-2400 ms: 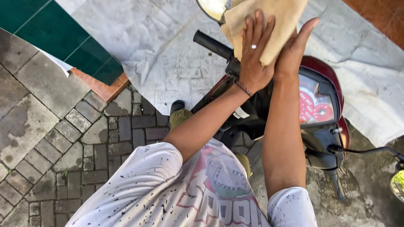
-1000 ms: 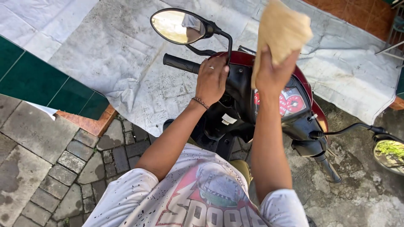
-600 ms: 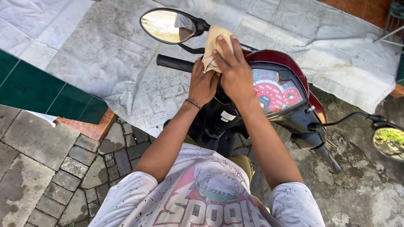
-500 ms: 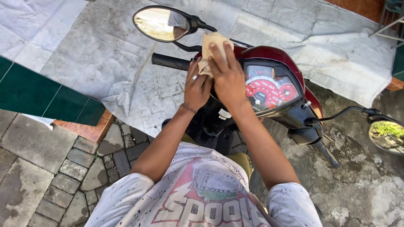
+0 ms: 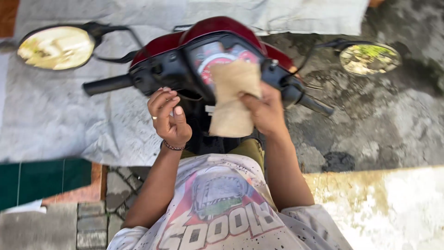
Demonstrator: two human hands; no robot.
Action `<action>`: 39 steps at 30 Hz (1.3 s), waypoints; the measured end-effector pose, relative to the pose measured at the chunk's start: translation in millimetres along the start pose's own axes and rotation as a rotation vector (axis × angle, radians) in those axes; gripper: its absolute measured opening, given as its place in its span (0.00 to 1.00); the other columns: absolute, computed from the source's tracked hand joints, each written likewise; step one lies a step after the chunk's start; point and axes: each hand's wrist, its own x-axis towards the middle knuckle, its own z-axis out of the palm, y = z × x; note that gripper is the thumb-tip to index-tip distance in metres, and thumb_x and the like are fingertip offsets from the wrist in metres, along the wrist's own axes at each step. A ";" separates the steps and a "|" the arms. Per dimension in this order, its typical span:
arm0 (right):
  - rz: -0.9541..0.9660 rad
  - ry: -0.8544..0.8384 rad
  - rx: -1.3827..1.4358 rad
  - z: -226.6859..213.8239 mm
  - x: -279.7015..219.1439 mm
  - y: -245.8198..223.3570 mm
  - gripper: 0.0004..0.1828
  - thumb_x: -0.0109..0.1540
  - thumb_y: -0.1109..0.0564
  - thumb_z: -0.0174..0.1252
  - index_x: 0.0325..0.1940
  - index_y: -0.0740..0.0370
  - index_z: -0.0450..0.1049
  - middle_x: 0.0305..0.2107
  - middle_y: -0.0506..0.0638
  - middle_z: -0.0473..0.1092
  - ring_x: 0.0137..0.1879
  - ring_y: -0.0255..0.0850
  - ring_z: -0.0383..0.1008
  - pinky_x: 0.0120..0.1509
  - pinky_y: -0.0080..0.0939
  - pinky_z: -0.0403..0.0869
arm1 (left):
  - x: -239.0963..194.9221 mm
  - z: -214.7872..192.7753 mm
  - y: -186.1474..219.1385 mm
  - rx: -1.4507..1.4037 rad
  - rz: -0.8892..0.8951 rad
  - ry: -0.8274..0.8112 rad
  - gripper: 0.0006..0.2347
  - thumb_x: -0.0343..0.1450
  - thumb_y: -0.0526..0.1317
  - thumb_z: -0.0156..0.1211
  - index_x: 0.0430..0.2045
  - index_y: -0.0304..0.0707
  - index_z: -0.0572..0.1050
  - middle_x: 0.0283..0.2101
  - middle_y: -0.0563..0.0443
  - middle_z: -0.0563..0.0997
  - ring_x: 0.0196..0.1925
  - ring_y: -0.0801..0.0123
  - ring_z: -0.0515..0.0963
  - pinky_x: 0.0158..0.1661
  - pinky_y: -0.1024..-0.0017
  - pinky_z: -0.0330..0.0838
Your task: The person wipes the dashboard, handlebars, and side mirrors of a red motorcycle using a beige cloth. They clean the instrument cluster and surrounding areas repeatedly, moving the cloth across different surfaces of the motorcycle's front section.
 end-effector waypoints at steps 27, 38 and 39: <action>-0.718 0.291 -1.038 -86.7 -37.0 30.9 0.26 0.63 0.74 0.45 0.63 0.67 0.73 0.64 0.58 0.68 0.76 0.62 0.55 0.76 0.60 0.62 | -25.7 182.5 -10.2 0.110 0.089 -0.593 0.15 0.80 0.40 0.46 0.59 0.39 0.74 0.63 0.46 0.76 0.69 0.56 0.71 0.72 0.51 0.47; -0.157 0.944 0.509 -185.6 -27.5 116.8 0.24 0.63 0.64 0.57 0.64 0.64 0.68 0.45 0.67 0.78 0.45 0.61 0.84 0.49 0.67 0.82 | -34.2 205.9 14.3 -0.300 -0.036 -0.993 0.20 0.82 0.35 0.43 0.72 0.39 0.60 0.75 0.42 0.59 0.75 0.52 0.62 0.76 0.55 0.46; -0.164 0.951 0.513 -188.4 -13.5 106.2 0.24 0.63 0.64 0.57 0.64 0.64 0.68 0.45 0.67 0.78 0.45 0.61 0.84 0.49 0.67 0.82 | -33.1 206.5 11.6 -0.306 -0.028 -0.998 0.20 0.82 0.35 0.43 0.72 0.39 0.60 0.75 0.42 0.59 0.75 0.52 0.62 0.76 0.55 0.46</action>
